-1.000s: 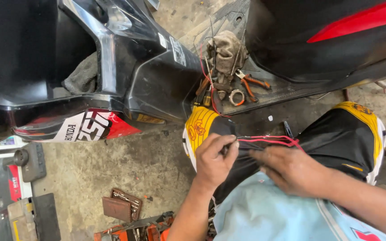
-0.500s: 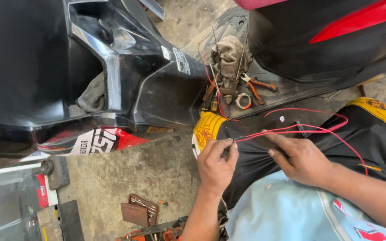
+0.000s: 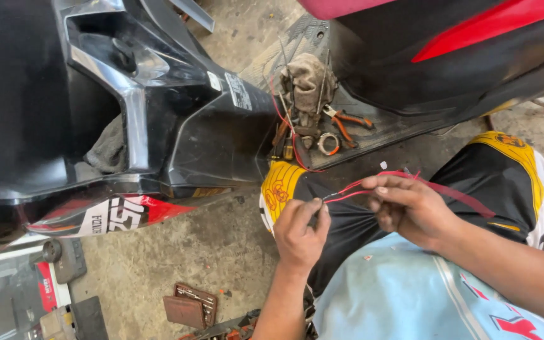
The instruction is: Securing and insulating electrical wiring on a motorcycle using pliers and electrical tape.
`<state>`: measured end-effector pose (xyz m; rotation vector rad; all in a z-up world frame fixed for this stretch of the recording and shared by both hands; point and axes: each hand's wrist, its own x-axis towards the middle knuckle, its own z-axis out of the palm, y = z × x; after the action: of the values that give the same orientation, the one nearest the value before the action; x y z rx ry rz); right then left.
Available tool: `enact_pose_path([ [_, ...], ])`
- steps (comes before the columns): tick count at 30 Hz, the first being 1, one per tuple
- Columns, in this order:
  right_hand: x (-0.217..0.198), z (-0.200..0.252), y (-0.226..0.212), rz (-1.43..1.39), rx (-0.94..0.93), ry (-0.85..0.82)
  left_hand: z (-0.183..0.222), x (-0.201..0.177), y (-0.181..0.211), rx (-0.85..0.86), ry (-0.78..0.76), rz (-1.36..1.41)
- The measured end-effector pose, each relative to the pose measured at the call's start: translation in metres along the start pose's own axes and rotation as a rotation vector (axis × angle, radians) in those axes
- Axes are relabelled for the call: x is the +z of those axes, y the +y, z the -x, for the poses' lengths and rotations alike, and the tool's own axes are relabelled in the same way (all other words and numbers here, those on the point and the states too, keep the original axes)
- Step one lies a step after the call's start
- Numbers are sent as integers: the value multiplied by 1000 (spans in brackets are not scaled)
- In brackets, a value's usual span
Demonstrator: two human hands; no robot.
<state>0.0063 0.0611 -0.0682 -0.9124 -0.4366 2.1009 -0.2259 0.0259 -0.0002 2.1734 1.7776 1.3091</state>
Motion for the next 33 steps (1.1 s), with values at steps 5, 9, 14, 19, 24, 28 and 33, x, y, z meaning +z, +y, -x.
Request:
enact_pose_path([
  [5,9,-2,19,186,38,-66,-3,7,4,125,79,57],
  [9,29,12,4,130,75,-158,-4,4,7,135,113,38],
  [14,21,16,7,-263,148,-166,-9,6,10,152,131,47],
  [19,13,19,7,-144,-9,-77,-8,10,13,137,95,94],
  [24,45,27,-65,912,-852,-223,-9,4,26,95,41,223],
  [28,52,-10,-90,1304,-1189,-613,-11,-11,42,145,-91,297],
  [33,44,-21,-81,1456,-1272,-857,-9,-26,55,79,-148,353],
])
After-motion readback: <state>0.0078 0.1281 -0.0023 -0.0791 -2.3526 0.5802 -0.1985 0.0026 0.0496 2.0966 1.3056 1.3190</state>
